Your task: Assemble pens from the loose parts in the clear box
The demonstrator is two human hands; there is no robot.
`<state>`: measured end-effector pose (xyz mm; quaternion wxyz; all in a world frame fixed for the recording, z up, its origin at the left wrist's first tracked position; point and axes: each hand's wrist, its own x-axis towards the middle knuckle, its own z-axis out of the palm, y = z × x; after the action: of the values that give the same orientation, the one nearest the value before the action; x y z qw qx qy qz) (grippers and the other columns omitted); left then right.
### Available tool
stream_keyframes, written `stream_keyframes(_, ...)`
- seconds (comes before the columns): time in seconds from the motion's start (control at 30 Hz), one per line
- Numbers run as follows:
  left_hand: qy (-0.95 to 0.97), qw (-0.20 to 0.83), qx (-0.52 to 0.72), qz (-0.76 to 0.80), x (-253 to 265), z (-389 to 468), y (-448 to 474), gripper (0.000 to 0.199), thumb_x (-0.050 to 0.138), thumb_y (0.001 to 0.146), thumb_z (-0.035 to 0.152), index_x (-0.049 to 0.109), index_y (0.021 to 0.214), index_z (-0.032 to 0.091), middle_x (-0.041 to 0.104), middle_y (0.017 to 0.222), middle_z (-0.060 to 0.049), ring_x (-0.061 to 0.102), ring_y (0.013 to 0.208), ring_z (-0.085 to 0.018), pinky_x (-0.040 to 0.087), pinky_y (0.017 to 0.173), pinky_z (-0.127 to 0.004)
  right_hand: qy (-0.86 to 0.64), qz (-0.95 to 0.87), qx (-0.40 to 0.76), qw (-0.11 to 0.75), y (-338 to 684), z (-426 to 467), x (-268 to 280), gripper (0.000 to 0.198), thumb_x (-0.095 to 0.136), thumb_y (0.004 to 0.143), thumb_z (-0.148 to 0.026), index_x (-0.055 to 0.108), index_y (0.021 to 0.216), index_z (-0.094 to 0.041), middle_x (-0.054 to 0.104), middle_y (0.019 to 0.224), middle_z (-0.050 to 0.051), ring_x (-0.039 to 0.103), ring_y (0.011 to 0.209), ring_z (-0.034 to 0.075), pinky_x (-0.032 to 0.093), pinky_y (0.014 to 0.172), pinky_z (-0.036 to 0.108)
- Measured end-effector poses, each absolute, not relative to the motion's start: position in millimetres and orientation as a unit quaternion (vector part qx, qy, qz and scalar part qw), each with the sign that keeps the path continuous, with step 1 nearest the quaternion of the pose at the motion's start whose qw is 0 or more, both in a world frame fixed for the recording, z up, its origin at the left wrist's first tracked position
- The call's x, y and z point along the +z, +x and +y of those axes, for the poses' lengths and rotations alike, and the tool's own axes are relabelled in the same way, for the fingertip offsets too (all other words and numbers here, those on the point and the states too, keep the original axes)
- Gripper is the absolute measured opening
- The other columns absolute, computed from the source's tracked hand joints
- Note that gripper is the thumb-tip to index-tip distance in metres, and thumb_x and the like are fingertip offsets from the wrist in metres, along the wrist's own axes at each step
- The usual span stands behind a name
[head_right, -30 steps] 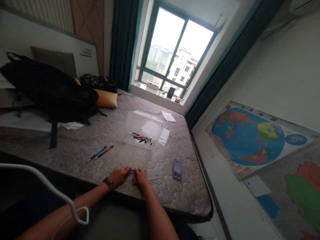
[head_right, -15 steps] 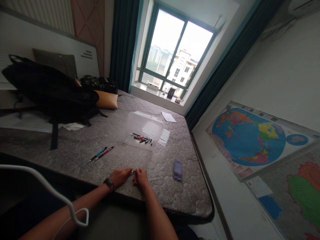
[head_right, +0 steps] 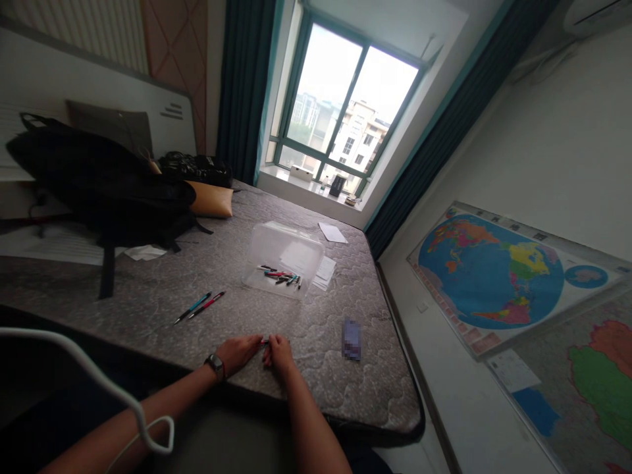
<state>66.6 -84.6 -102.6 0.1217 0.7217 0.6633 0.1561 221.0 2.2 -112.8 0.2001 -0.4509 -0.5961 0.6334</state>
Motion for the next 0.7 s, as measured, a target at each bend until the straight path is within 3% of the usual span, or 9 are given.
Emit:
stream_keyframes(0.17, 0.732, 0.087, 0.157, 0.657, -102.2, -84.1, 67.2, 0.037, 0.022, 0.100, 0.038, 0.056, 0.108, 0.026, 0.067, 0.097, -0.007, 0.066, 0.088, -0.020, 0.048, 0.075, -0.030, -0.459, -0.600, 0.624, 0.200, 220.3, 2.2, -113.2, 0.037, 0.043, 0.088, -0.053, 0.047, 0.074, -0.019, 0.054, 0.047, -0.004, 0.046, 0.032, 0.009, 0.029, 0.035, 0.018)
stream_keyframes(0.3, 0.729, 0.088, 0.166, 0.658, -103.2, -83.8, 67.3, 0.031, 0.025, 0.099, 0.032, 0.055, 0.104, 0.024, 0.067, 0.097, -0.007, 0.066, 0.089, -0.020, 0.047, 0.076, -0.030, -0.464, -0.605, 0.617, 0.195, 219.7, 1.9, -112.3, 0.037, 0.043, 0.089, -0.052, 0.047, 0.073, -0.019, 0.054, 0.047, -0.004, 0.046, 0.032, 0.009, 0.028, 0.036, 0.019)
stream_keyframes(0.5, 0.726, 0.111, 0.195, 0.650, -102.7, -85.2, 66.8, 0.037, 0.027, 0.099, 0.042, 0.050, 0.122, 0.024, 0.069, 0.105, -0.008, 0.066, 0.094, -0.022, 0.048, 0.080, -0.031, -0.445, -0.627, 0.608, 0.196, 225.2, 3.6, -108.0, 0.040, 0.041, 0.090, -0.051, 0.049, 0.067, -0.019, 0.047, 0.042, -0.005, 0.038, 0.031, 0.008, 0.022, 0.036, 0.021)
stream_keyframes(0.7, 0.729, 0.118, 0.179, 0.650, -96.8, -87.0, 66.9, 0.038, 0.023, 0.099, 0.033, 0.052, 0.123, 0.027, 0.069, 0.104, -0.007, 0.065, 0.095, -0.020, 0.046, 0.082, -0.030, -0.434, -0.631, 0.610, 0.202, 227.9, 4.7, -109.0, 0.046, 0.042, 0.087, -0.057, 0.051, 0.065, -0.018, 0.047, 0.043, -0.005, 0.038, 0.032, 0.008, 0.021, 0.036, 0.021)
